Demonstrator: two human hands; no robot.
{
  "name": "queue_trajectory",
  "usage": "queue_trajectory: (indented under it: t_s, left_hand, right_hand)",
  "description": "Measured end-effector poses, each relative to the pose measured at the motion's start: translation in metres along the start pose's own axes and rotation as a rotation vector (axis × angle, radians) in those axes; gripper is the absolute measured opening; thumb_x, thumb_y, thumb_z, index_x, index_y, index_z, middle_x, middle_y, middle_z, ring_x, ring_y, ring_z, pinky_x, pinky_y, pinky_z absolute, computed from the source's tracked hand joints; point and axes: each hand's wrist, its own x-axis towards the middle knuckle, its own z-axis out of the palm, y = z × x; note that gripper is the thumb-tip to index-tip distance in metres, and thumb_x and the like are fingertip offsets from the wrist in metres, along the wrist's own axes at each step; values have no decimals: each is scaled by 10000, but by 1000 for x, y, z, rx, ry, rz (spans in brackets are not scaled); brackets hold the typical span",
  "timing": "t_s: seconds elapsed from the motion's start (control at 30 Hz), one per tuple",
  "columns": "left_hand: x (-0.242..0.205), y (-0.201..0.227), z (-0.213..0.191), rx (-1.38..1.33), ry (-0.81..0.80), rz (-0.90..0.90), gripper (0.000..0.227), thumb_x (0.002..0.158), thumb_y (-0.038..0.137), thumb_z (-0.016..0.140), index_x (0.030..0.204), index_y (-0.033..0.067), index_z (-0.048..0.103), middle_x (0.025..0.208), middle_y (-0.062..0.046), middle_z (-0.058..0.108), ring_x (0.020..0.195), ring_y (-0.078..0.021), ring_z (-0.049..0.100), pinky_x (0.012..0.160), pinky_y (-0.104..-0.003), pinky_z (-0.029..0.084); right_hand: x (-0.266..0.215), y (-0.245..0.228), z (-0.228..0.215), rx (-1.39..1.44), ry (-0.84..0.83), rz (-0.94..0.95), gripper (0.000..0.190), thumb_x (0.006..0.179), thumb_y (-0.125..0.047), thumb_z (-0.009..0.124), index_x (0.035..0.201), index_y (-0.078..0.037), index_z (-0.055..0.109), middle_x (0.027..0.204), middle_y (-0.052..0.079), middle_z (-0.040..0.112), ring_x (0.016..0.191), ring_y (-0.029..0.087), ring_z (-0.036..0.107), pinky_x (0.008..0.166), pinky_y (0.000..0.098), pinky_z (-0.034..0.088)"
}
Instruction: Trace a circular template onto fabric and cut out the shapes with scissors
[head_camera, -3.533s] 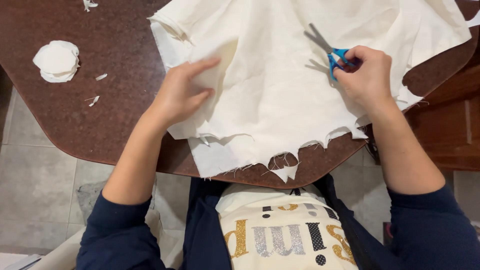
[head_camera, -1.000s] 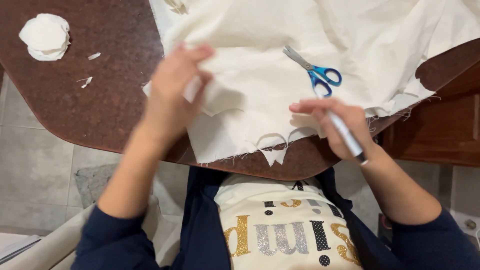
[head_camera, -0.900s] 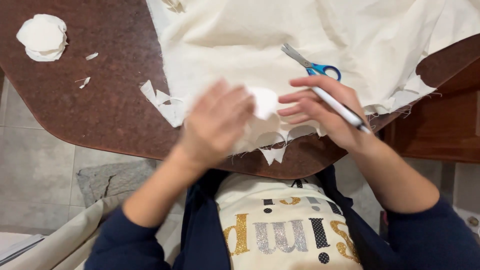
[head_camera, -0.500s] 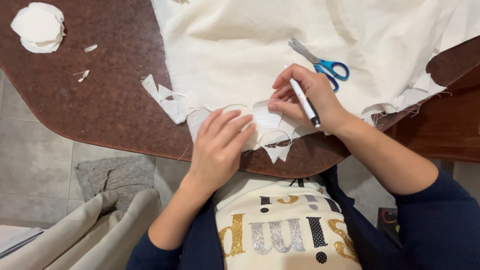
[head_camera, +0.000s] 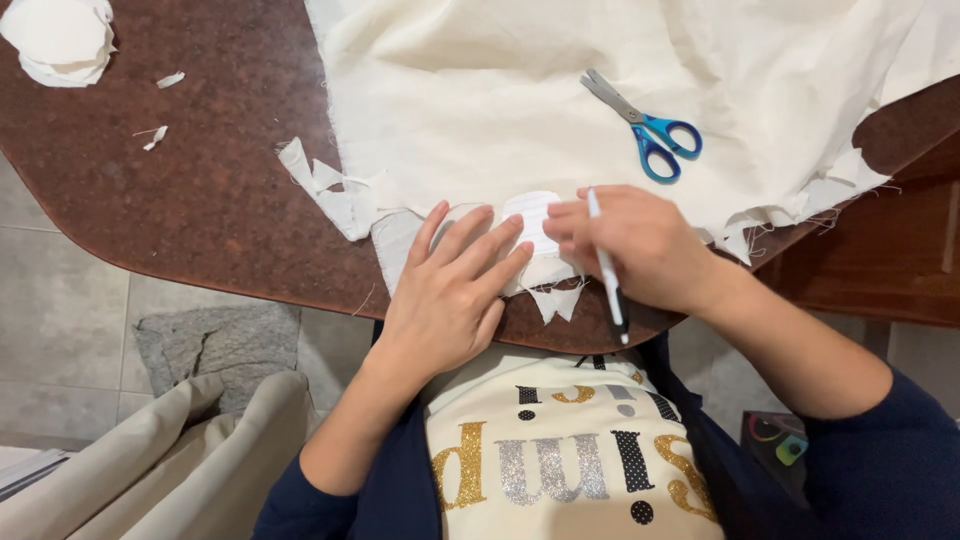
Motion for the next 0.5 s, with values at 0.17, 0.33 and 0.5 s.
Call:
queue_trajectory:
  t_s: [0.17,0.33,0.5]
  left_hand:
    - [0,-1,-9,-112,172,-114,551,861,69,458,1384,55,633,1524,-176,534,1435,-381,460,1230,-583,174]
    - [10,10,-5,-182,196,-85,425,902,62,440,1223,-28,704,1393,-246,628,1352,-415,555,1186,-575,326]
    - [18,13,14,-124,55,2,381,896,99,510,1212,-25,684,1367,-228,645,1353,-366,572,1234,-589,235]
  right_hand:
    - [-8,-4,2,22,22,-6,238,955,-16,697,749,-52,582,1092,148,796,1047,326,761,968,473,567]
    - [-12,-1,6,11,40,-34,249,965,-25,689,743,-45,578,1110,165,788,1052,329,755,970,488,570]
    - [-4,-8,-7,114,-17,69,196,933,-108,730,796,-36,608,1139,166,780,1102,334,741,1015,499,552]
